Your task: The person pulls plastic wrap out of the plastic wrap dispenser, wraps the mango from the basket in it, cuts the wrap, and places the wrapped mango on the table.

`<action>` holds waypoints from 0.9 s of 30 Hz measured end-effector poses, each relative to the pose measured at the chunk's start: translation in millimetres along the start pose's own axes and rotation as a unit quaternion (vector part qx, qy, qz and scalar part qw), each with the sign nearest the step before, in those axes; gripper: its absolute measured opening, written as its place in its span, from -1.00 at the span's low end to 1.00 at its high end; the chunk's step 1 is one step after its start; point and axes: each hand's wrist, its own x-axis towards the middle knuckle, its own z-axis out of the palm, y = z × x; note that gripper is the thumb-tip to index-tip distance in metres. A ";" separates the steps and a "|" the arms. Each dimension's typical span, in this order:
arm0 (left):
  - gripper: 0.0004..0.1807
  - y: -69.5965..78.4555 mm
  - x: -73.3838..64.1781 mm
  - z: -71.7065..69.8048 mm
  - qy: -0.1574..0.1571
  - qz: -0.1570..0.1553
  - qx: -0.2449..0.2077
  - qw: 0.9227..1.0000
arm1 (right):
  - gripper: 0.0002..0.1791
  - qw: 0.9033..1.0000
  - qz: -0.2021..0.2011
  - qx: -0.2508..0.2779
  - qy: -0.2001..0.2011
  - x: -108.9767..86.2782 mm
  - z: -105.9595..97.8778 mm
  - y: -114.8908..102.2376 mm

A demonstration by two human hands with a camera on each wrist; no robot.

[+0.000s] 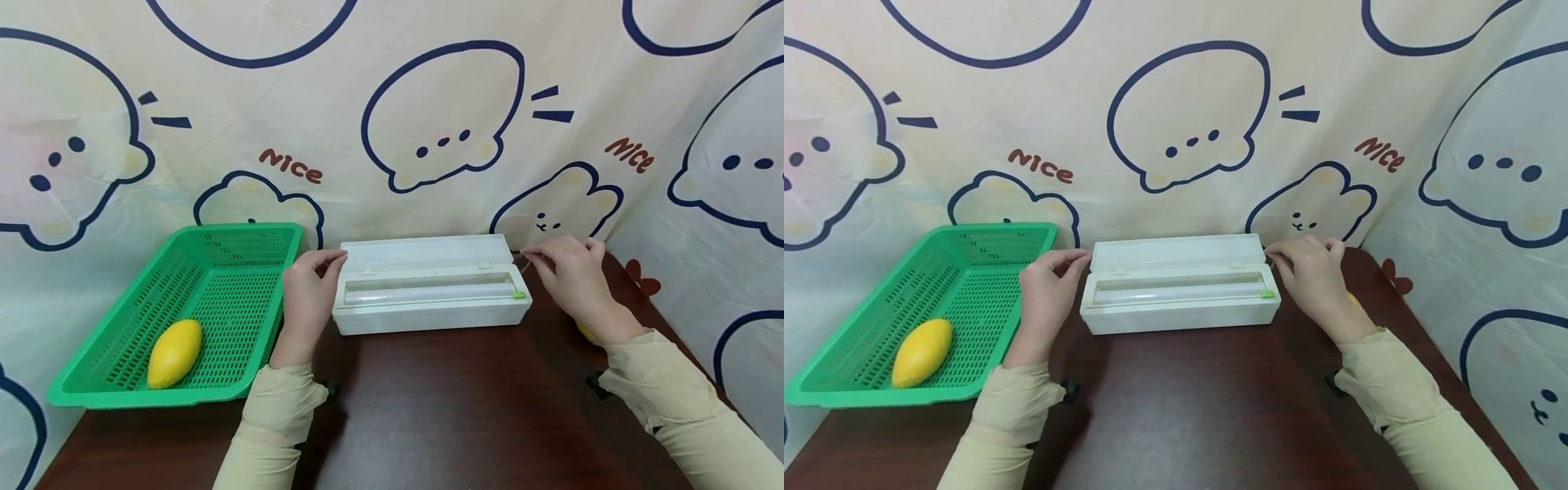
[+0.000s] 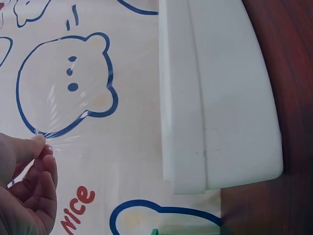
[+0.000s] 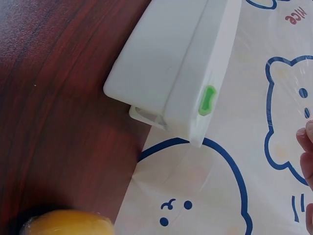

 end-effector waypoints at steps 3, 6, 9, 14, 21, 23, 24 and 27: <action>-0.87 1.8 0.7 -1.3 0.004 0.004 -0.001 1.000 | -0.84 1.000 -0.006 0.001 0.007 0.9 -2.3 -1.1; -0.87 3.9 0.9 -3.0 0.009 0.011 0.000 1.000 | -0.84 1.000 -0.016 0.006 0.019 2.1 -4.1 -1.4; -0.87 6.7 1.0 -5.1 0.013 0.016 0.000 1.000 | -0.84 0.999 -0.020 0.012 0.029 3.5 -6.0 -2.0; -0.87 10.9 1.4 -8.7 0.020 0.018 -0.002 1.000 | -0.84 0.999 -0.017 0.018 0.030 5.2 -11.1 -4.9; -0.87 16.5 2.1 -14.4 0.032 0.029 -0.016 0.999 | -0.83 0.999 -0.012 0.015 0.031 7.8 -20.0 -10.8; -0.87 18.3 2.2 -16.2 0.035 0.033 -0.017 0.999 | -0.83 0.999 -0.014 0.015 0.034 8.5 -22.4 -12.5; -0.87 19.5 2.1 -17.2 0.037 0.033 -0.018 0.999 | -0.82 0.999 -0.015 0.015 0.035 8.8 -23.4 -13.2; -0.87 22.6 1.6 -19.7 0.038 0.030 -0.018 0.999 | -0.82 0.999 -0.023 0.016 0.044 9.2 -26.1 -15.0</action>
